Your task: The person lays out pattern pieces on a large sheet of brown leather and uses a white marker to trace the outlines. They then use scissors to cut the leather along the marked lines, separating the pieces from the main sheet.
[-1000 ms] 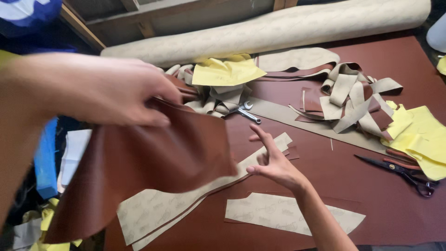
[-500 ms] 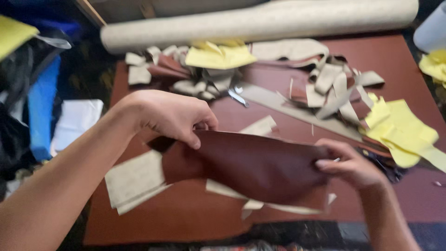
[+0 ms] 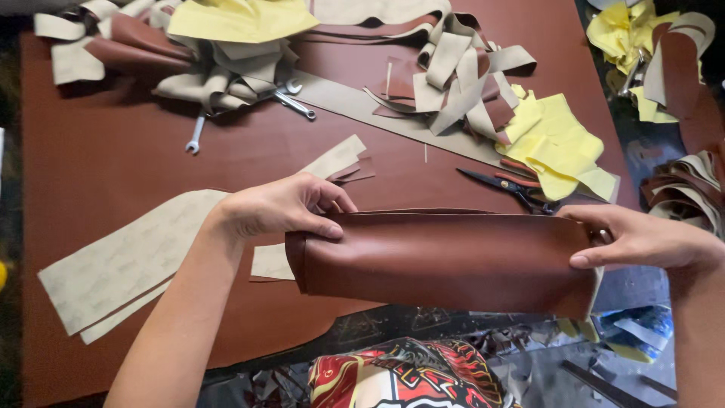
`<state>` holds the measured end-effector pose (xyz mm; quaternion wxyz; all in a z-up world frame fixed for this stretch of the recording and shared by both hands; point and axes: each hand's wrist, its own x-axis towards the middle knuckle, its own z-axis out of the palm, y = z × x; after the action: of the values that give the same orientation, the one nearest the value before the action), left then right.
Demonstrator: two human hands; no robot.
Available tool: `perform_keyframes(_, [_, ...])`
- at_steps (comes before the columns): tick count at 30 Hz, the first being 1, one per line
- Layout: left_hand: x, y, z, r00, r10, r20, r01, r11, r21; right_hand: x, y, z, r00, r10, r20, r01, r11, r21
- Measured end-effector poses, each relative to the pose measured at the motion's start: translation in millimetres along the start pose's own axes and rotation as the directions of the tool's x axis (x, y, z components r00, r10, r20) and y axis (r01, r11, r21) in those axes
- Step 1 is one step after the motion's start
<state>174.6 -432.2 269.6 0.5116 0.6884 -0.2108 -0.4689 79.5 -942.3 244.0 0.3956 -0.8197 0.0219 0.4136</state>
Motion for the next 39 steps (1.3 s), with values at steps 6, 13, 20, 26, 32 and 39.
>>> perform_keyframes(6, [34,-22,-15,0.989,-0.078,-0.126,0.07,0.995,-0.065,29,35,-40,1.0,0.004,-0.01,-0.005,0.995,-0.098])
perform_keyframes(13, [135,-164,-55,0.659,-0.083,-0.747,0.168,0.985,0.039,219,102,-24,0.819,-0.331,-0.469,0.189,0.927,-0.324])
perform_keyframes(20, [145,-201,-6,0.37,-0.176,-0.912,0.38,0.925,-0.024,222,125,-1,0.689,-0.236,-0.685,-0.027,0.936,-0.35])
perform_keyframes(26, [160,-184,42,0.257,-0.052,-0.965,0.46,0.885,0.075,192,121,10,0.683,-0.167,-0.711,-0.052,0.96,-0.275])
perform_keyframes(32, [140,-200,28,0.291,-0.097,-0.952,0.36,0.933,0.016,175,124,12,0.654,-0.132,-0.745,-0.06,0.972,-0.226])
perform_keyframes(39, [91,-222,14,0.196,-0.116,-0.974,0.427,0.904,-0.021,168,130,67,0.902,0.01,-0.432,-0.141,0.952,-0.273])
